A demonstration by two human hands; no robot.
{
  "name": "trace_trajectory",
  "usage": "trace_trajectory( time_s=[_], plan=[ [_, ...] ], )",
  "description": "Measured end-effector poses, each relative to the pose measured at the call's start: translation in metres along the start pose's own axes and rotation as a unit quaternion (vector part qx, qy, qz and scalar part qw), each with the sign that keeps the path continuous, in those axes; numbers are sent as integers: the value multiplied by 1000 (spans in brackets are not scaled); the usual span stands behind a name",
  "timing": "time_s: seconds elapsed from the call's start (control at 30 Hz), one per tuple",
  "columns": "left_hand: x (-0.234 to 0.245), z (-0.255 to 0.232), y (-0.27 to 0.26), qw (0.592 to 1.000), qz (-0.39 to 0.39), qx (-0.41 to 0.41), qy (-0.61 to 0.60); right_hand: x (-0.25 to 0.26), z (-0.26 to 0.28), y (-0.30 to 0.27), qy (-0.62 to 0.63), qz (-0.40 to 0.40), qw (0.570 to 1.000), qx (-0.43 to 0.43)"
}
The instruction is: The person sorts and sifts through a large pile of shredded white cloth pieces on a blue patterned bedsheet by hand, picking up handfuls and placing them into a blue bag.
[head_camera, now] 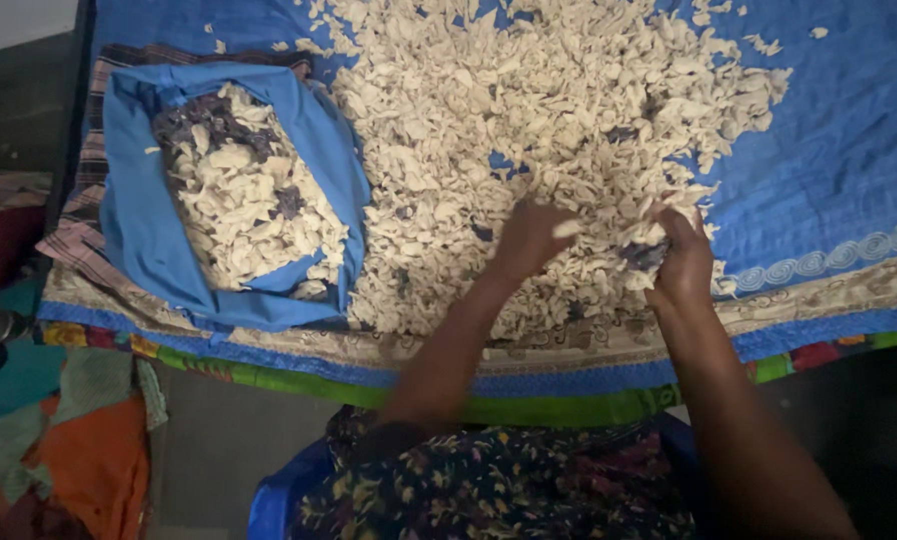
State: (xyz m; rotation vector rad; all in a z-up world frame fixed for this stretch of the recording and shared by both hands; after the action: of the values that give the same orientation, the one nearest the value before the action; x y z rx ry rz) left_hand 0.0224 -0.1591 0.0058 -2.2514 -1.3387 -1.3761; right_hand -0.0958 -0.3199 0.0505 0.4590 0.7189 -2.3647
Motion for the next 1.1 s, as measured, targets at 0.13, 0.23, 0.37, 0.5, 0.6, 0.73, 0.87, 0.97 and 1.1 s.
trace_trajectory(
  time_s=[0.13, 0.23, 0.37, 0.5, 0.6, 0.73, 0.87, 0.97, 1.1],
  plan=[
    [-58, 7, -5, 981, 42, -108, 153, -10, 6, -8, 3, 0, 1000, 10],
    [-18, 58, 0, 971, -208, -61, 102, -14, 13, -11, 8, 16, 1000, 16],
    [65, 154, -5, 931, -313, 159, 97, -14, 10, -10, -18, 6, 1000, 25],
    [128, 173, -18, 914, -329, 238, 22, -18, 3, -13, -24, 30, 999, 28],
    [106, 159, -14, 942, -172, 281, 68, -21, 5, -15, -31, 38, 998, 36],
    [61, 110, -21, 975, -87, 179, 96, -22, 8, -18, -32, 39, 999, 20],
    [10, 100, -29, 979, 34, 178, 97, -25, 7, -18, -32, 56, 997, 34],
    [-15, 55, -12, 991, 43, 70, -103, -22, 3, -16, -42, 44, 998, 29],
    [10, 76, 9, 928, 14, 329, -173, -16, 0, -8, -34, 69, 996, 45]
  ],
)
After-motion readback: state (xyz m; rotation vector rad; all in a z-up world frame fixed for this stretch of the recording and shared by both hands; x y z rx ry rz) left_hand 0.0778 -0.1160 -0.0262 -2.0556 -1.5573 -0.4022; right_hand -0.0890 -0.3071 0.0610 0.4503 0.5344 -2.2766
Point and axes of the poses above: each hand's wrist, its own y-axis towards the middle knuckle, its own x-axis out of the back of the hand, z = x × y, the point moved 9 cm from there along y, towards the middle knuckle, and after that the axes turned 12 degrees about -z, right-handed, at the moved point
